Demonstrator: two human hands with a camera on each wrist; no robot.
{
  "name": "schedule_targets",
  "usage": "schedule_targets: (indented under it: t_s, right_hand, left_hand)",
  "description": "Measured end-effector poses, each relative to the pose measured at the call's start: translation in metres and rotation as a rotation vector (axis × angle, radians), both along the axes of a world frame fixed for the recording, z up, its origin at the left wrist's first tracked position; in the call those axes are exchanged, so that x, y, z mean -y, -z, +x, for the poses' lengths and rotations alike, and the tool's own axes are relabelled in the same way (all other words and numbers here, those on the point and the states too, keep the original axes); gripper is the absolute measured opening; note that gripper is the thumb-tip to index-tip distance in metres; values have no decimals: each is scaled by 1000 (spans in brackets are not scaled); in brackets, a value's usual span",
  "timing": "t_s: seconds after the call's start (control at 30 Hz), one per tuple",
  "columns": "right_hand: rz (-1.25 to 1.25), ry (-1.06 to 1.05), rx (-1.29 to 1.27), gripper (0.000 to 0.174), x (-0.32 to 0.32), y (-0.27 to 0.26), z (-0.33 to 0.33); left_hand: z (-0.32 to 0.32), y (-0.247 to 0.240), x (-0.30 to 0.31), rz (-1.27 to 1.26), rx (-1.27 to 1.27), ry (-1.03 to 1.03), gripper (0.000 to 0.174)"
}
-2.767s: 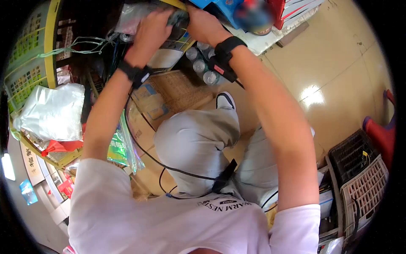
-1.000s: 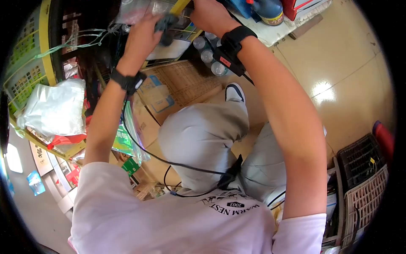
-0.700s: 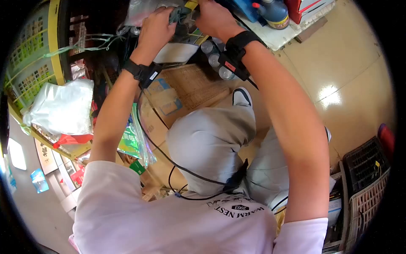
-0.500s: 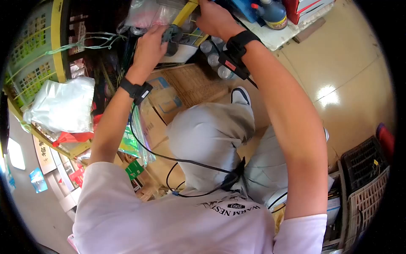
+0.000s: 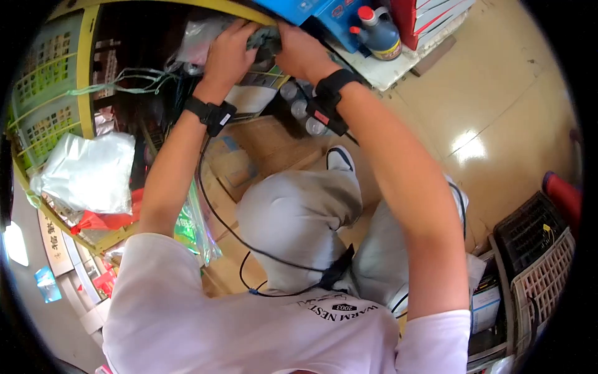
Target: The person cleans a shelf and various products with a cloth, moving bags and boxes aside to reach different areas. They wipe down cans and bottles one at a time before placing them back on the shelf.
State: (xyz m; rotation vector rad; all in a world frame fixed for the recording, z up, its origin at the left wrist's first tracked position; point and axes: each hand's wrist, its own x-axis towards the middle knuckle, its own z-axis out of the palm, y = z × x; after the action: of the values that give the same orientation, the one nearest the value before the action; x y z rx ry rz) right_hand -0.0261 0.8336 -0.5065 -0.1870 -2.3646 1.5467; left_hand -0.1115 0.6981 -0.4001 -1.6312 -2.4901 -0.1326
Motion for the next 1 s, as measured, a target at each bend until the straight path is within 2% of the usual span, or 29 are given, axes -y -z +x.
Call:
schedule_targets:
  t_s: [0.13,0.27,0.4,0.5,0.53,0.6,0.8,0.87,0.9,1.0]
  right_hand:
    - [4,-6,61,73,-3,-1,4]
    - [16,-2,7,76,-2,-5,10]
    - [10,-54,77,77,-5,-10,7]
    - [0,-66,67,76,-9,-8,8]
    - [-5,-70,38,76,-10,-6,8]
    - [-1,-57,6,74,-8,-2,8]
    - [-5,-13,29,71,0,-2,9]
    - [26,11,-21,61,1,4,5]
    - [35,-5,58,59,3,5,1]
    - [38,55,-18,55,8,12,0]
  left_hand:
    - [0,9,12,128,73,23,40]
    - [-7,4,0,18,171,-108,38]
    - [6,0,2,25,113,-96,39]
    - [20,-9,13,-52,179,-127,41]
    - [23,-10,21,-37,129,-63,41]
    - [22,-5,26,-30,84,6,41]
    - [13,0,3,1,117,-156,45]
    - [22,-9,15,-138,104,-175,44]
    - [21,-10,19,-140,104,-180,44]
    - [16,-9,19,-73,127,-88,40]
